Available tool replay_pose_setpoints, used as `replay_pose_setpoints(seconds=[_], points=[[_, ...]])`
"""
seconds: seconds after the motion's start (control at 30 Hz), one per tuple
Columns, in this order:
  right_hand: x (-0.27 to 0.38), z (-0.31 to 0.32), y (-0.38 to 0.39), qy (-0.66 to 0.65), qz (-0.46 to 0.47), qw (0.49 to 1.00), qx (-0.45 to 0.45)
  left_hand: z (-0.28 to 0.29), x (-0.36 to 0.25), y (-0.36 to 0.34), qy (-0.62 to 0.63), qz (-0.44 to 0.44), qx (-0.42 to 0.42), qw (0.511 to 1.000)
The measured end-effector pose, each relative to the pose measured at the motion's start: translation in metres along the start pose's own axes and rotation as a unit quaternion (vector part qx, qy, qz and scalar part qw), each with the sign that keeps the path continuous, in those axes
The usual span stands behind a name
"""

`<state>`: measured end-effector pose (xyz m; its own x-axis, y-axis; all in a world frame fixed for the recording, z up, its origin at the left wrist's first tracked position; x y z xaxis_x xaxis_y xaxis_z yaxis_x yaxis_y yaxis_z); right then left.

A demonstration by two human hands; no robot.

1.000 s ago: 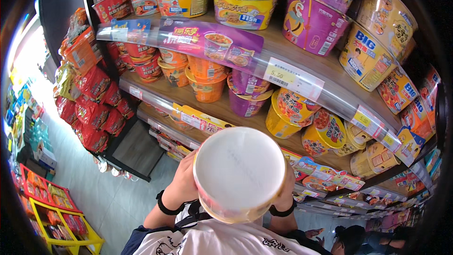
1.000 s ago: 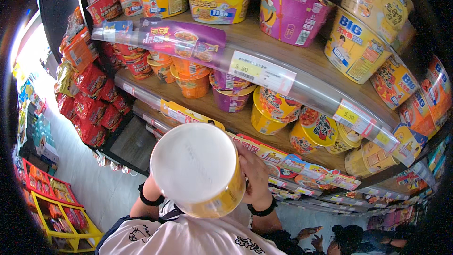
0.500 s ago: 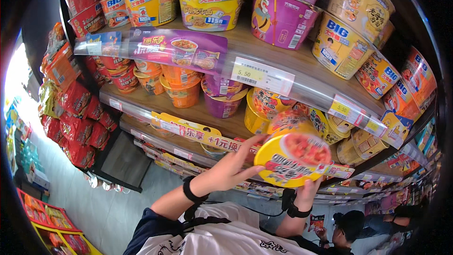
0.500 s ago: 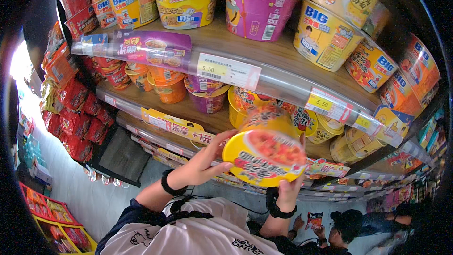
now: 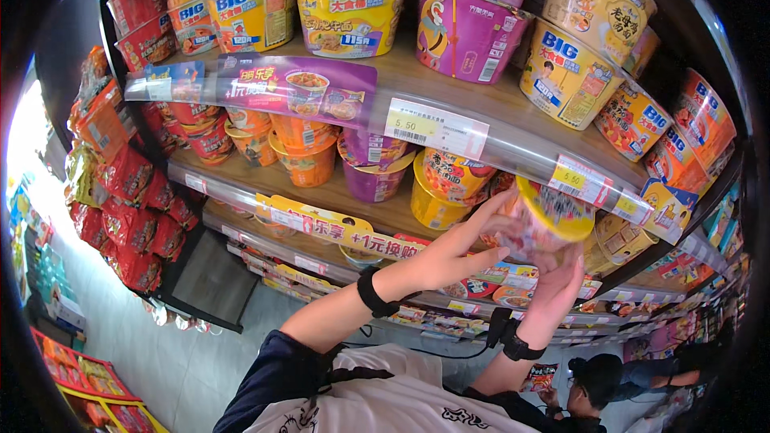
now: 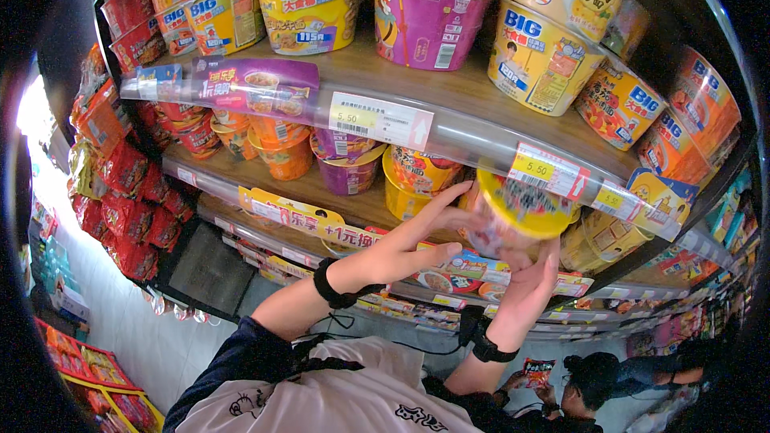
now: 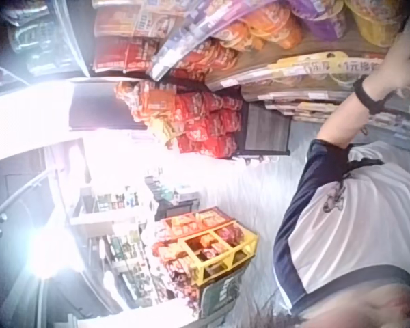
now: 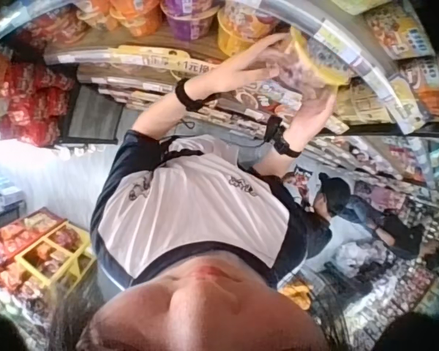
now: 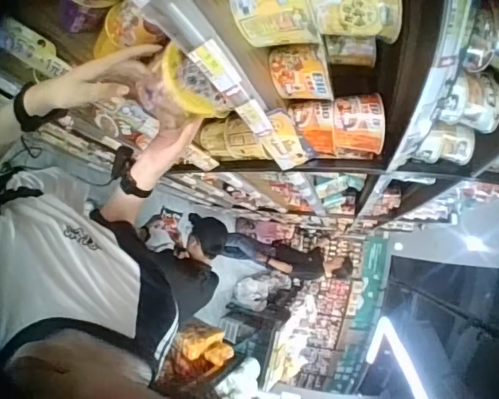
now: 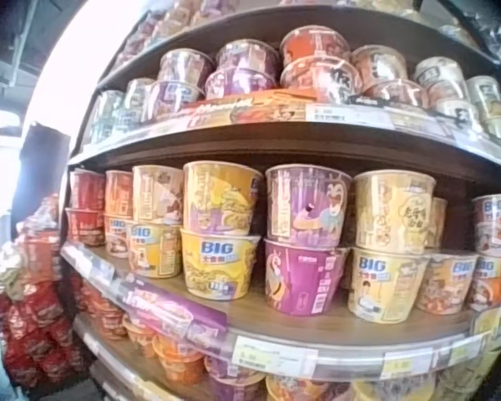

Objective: Picking up various instant noodle bowls from a supermarket shelf, checking the bottom for expiration dates, and placing them back on the shelf.

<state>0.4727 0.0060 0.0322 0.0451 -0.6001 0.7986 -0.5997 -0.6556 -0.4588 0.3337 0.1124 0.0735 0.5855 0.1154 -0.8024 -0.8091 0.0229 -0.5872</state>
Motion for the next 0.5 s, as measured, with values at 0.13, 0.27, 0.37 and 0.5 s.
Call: replay_pose_setpoints(seconds=[0.13, 0.27, 0.37, 0.5], points=[[0.013, -0.032, -0.015, 0.037, 0.066, 0.996, 0.044, 0.000, 0.006, 0.009, -0.113, 0.029, 0.009, 0.993], [0.006, -0.046, -0.017, 0.045, 0.095, 0.993, 0.047, 0.023, 0.009, 0.026, -0.176, 0.048, -0.066, 0.981], [0.011, -0.061, 0.000, 0.196, 0.247, 0.947, 0.055, 0.052, -0.001, 0.039, -0.286, 0.020, -0.177, 0.941], [-0.025, -0.094, -0.006, 0.325, 0.168, 0.912, 0.183, 0.094, -0.001, 0.057, -0.315, 0.014, -0.283, 0.906]])
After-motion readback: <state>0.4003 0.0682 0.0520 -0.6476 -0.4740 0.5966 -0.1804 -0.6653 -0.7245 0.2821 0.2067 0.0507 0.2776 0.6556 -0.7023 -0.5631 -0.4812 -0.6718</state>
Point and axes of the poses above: each hand's wrist, its own y-axis away from the middle knuckle, its own z-axis out of the back of the hand, x = y × z, the point moved 8 cm from there along -y, towards the middle knuckle, and after that the axes turned 14 degrees about x, right-handed, at the moved point
